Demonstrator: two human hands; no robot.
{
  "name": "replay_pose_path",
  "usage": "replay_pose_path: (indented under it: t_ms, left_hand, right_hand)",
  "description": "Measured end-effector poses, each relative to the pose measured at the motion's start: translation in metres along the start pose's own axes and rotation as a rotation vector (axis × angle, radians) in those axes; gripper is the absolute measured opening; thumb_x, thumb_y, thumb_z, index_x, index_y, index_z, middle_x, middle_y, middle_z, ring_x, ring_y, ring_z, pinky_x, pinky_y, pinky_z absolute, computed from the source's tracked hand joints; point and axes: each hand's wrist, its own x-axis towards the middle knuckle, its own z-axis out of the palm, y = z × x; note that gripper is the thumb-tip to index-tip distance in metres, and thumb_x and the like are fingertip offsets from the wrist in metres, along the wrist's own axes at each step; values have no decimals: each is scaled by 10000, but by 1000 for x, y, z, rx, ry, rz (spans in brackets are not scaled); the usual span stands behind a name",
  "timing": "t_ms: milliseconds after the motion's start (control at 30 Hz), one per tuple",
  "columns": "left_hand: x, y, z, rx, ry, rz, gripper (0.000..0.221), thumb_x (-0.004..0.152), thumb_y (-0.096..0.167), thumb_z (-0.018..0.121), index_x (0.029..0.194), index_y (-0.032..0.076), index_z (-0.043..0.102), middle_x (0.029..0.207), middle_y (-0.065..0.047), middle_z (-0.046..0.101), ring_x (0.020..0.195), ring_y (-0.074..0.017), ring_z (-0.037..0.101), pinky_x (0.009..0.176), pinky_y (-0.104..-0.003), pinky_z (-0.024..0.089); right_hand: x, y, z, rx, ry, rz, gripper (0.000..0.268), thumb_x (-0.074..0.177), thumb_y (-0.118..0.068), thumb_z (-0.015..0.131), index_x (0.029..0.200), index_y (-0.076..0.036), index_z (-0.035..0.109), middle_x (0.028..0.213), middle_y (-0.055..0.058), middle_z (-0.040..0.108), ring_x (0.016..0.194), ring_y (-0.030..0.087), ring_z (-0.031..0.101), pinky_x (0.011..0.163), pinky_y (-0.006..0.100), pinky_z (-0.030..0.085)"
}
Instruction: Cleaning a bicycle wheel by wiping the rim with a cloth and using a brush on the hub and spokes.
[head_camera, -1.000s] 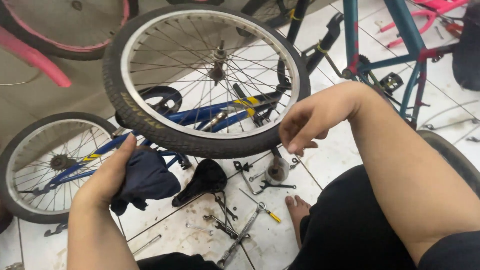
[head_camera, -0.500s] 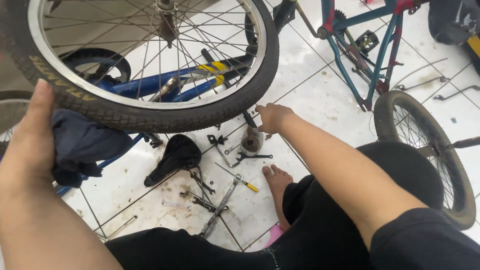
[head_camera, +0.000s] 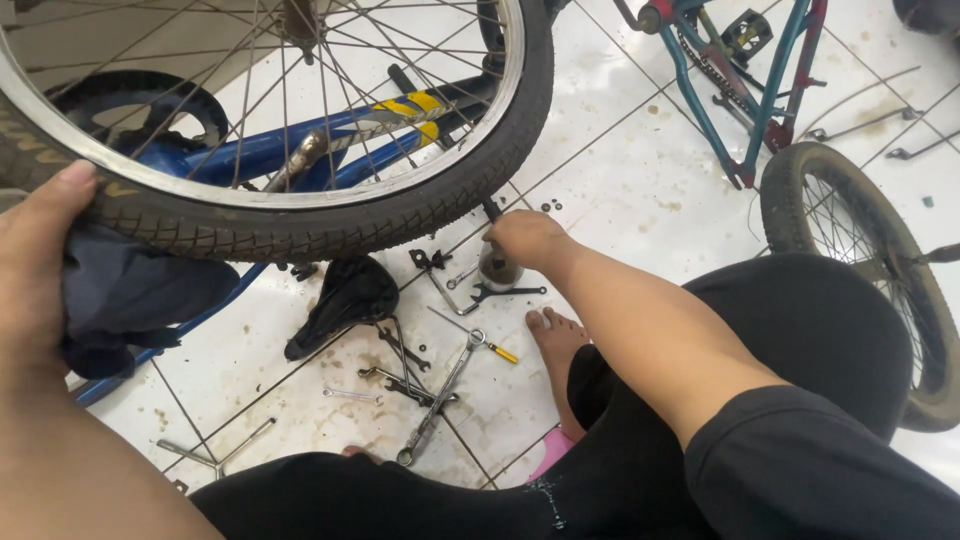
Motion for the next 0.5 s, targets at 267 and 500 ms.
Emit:
replay_pose_path:
  t_ms: [267,500]
  left_hand:
    - [5,3,1,-81,-7,-82,358,953,593,664,1172,311,685,1032,149,694,860,-10,666,759,-194,542]
    - [10,5,-1,-40,-30,-110,369,1006,550,676,1102,194,704,910,39,651,742,-118,622,642,-274,469]
  right_hand:
    - [-12,-14,-20,-42,-46,-16,160,1026,-157,597,1110,-61,694,974,91,679,844,262,656,649,386,544]
    - [-47,-13,-40,473,-38,64,218,1022,-164,495,1232,-125,538,1032,92,667,876,246,567,742,410,435]
